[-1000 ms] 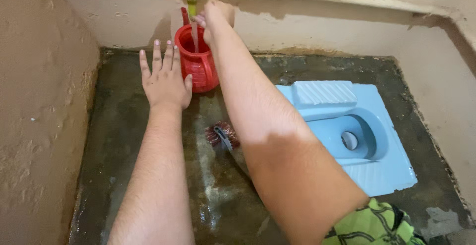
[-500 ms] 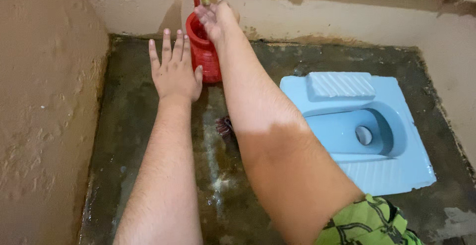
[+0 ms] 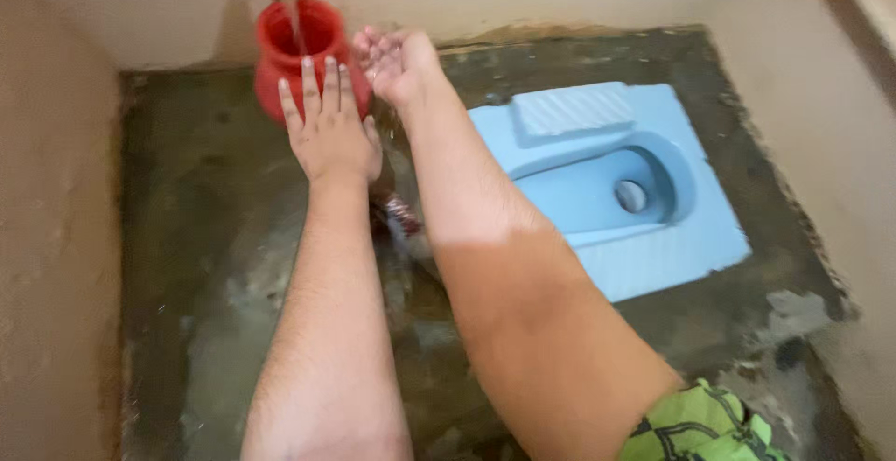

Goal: The person cleans a squat toilet using a long-handled brush and water from a pitcher.

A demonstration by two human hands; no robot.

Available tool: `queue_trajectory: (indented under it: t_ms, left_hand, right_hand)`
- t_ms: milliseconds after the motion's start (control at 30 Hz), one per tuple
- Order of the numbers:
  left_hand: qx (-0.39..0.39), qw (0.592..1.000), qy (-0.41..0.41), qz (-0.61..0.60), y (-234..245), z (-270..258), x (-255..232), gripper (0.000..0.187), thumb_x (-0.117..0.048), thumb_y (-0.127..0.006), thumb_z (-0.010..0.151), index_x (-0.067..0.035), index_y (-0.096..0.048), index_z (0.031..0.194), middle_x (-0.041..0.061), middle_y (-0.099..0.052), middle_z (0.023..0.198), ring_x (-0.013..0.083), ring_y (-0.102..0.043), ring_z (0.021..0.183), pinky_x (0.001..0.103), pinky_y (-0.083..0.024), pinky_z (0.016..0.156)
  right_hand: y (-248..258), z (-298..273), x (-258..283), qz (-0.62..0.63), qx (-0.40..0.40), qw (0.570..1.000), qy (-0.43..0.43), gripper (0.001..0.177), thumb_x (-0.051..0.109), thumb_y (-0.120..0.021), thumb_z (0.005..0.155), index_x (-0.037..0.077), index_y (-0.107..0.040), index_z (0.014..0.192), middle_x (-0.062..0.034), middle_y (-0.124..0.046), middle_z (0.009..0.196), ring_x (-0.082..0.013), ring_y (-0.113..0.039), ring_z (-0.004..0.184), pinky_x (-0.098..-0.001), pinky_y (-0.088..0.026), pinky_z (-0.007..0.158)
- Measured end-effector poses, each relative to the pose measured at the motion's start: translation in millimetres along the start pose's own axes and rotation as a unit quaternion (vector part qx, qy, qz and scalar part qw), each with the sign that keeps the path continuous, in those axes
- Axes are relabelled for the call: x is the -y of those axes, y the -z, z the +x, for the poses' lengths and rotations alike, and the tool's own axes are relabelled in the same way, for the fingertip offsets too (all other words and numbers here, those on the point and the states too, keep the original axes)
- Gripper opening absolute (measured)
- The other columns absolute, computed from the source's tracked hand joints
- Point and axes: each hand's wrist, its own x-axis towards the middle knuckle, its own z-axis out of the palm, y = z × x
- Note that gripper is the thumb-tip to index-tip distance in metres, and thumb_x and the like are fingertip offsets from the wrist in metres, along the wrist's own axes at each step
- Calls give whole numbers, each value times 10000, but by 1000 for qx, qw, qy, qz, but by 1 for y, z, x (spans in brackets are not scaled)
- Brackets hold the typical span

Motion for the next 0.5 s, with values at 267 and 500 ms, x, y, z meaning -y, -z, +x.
queue_trajectory:
  t_ms: [267, 500]
  left_hand:
    - [38, 997, -65, -34, 2, -11, -128, 807, -425, -538, 930, -121, -261, 1625, -2, -187, 1710, 233, -36, 1577, 512, 90, 1244]
    - [87, 984, -151, -26, 1, -50, -225, 737, -451, -498, 958, -165, -276, 1600, -18, -168, 1707, 240, -18, 1579, 523, 86, 1235]
  right_hand:
    - [53, -124, 97, 4, -53, 997, 57, 259, 81, -477, 904, -110, -593, 1036, -231, -659, 958, -330, -674, 807, -383, -597, 713]
    - [133, -207, 167, 15, -102, 989, 106, 269, 110, -468, 913, -113, -576, 1019, -244, -644, 964, -343, -666, 802, -395, -598, 705]
